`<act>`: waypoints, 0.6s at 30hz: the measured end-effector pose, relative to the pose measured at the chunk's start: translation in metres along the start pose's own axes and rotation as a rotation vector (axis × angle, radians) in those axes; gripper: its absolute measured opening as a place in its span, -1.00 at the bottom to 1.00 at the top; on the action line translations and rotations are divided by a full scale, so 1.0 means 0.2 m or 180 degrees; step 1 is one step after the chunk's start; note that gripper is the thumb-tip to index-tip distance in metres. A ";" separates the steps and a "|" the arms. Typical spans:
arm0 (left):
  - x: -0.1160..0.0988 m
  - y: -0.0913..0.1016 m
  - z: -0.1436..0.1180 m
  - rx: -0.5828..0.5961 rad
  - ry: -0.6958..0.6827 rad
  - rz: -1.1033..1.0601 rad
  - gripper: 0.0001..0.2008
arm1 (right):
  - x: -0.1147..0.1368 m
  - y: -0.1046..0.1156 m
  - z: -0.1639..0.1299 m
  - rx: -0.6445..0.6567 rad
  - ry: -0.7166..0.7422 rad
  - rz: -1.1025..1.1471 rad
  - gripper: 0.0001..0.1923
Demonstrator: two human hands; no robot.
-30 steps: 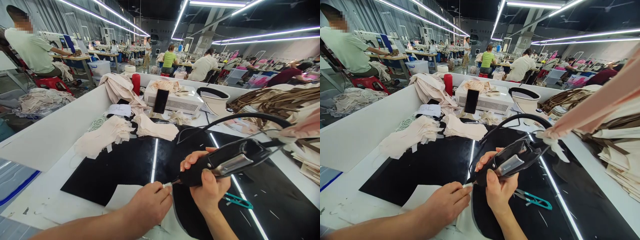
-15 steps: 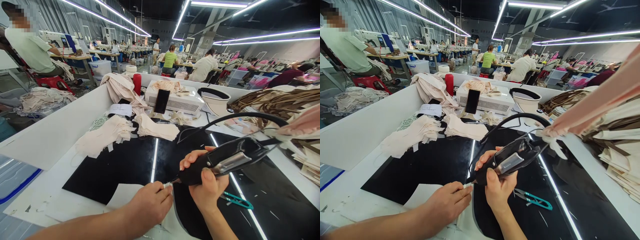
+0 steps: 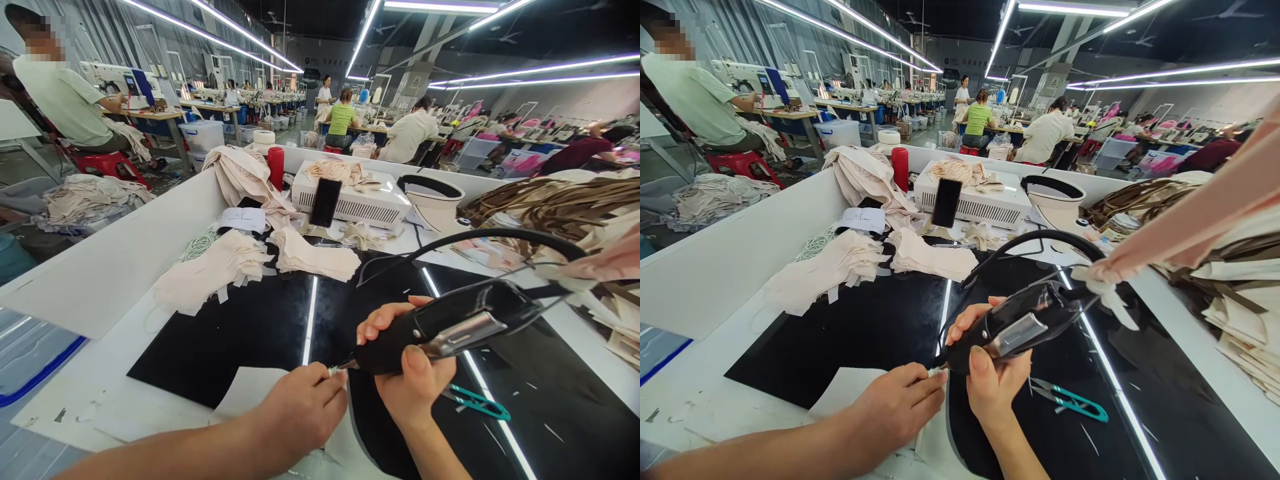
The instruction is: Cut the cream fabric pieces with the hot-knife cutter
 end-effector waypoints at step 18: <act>0.15 -0.13 -0.04 0.1153 0.0194 -0.0240 -0.72 | 0.13 0.06 0.04 -0.0213 0.0058 -0.0287 -0.57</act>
Point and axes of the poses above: each hand's wrist, its own z-axis towards the middle knuckle, its own y-axis out of the back of the hand, x = y × z, the point moved 10 cm from there along z, towards the middle knuckle, and after that the axes turned 6 degrees about z, right-handed, at the moved point
